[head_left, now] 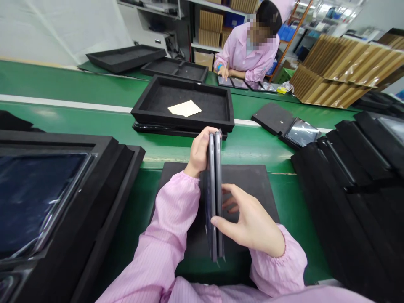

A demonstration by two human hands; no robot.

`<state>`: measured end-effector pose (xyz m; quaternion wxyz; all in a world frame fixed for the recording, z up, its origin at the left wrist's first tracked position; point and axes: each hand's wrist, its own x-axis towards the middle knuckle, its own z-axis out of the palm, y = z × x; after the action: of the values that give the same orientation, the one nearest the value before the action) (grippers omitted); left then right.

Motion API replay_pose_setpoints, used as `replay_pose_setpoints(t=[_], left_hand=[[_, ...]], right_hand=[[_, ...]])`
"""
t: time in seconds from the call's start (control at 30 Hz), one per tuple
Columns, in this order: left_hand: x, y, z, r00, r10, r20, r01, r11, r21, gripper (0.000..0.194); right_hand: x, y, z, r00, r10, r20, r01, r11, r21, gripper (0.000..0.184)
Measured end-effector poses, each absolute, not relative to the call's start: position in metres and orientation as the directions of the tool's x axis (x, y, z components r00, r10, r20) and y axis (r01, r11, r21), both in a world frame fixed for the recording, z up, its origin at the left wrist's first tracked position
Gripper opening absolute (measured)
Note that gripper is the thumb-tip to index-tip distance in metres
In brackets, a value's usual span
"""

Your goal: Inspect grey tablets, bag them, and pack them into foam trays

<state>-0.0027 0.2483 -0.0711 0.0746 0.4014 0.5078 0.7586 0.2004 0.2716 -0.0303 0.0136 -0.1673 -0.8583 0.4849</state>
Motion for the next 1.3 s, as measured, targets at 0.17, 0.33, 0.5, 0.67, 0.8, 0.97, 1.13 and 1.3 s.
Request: replay_pose_setpoints(t=[0.17,0.33,0.5,0.67,0.8,0.97,1.13,1.3], left_hand=[[-0.001,0.243,-0.064,-0.664,0.526,0.532,0.298,-0.467,0.833,0.056],[-0.007,0.241,-0.063,-0.642,0.550,0.534,0.329,-0.431,0.840,0.056],[-0.024,0.243,-0.083,-0.612,0.598,0.518,0.348,-0.385,0.855,0.052],[-0.033,0.244,-0.095,-0.640,0.612,0.465,0.354,-0.302,0.885,0.050],[-0.031,0.245,-0.093,-0.670,0.601,0.436,0.339,-0.274,0.900,0.052],[-0.028,0.246,-0.089,-0.660,0.632,0.407,0.322,-0.252,0.913,0.051],[-0.024,0.248,-0.081,-0.752,0.531,0.391,0.314,-0.233,0.920,0.056],[-0.026,0.246,-0.086,-0.713,0.613,0.341,0.255,-0.226,0.940,0.052]], right_hand=[[0.158,0.372,-0.039,-0.778,0.592,-0.210,0.560,0.502,-0.659,0.030],[0.118,0.514,-0.050,-0.450,0.892,0.043,0.830,0.435,-0.350,0.042],[0.108,0.586,-0.087,-0.384,0.912,0.147,0.907,0.402,-0.123,0.041],[0.104,0.627,-0.124,-0.465,0.870,0.168,0.886,0.458,0.077,0.039],[0.100,0.642,-0.132,-0.561,0.815,0.144,0.825,0.538,0.171,0.038],[0.055,0.621,-0.137,-0.652,0.749,0.116,0.756,0.634,0.162,0.038],[-0.011,0.573,-0.144,-0.680,0.729,0.073,0.733,0.679,0.043,0.037],[0.003,0.587,-0.108,-0.641,0.765,0.064,0.761,0.644,-0.086,0.032]])
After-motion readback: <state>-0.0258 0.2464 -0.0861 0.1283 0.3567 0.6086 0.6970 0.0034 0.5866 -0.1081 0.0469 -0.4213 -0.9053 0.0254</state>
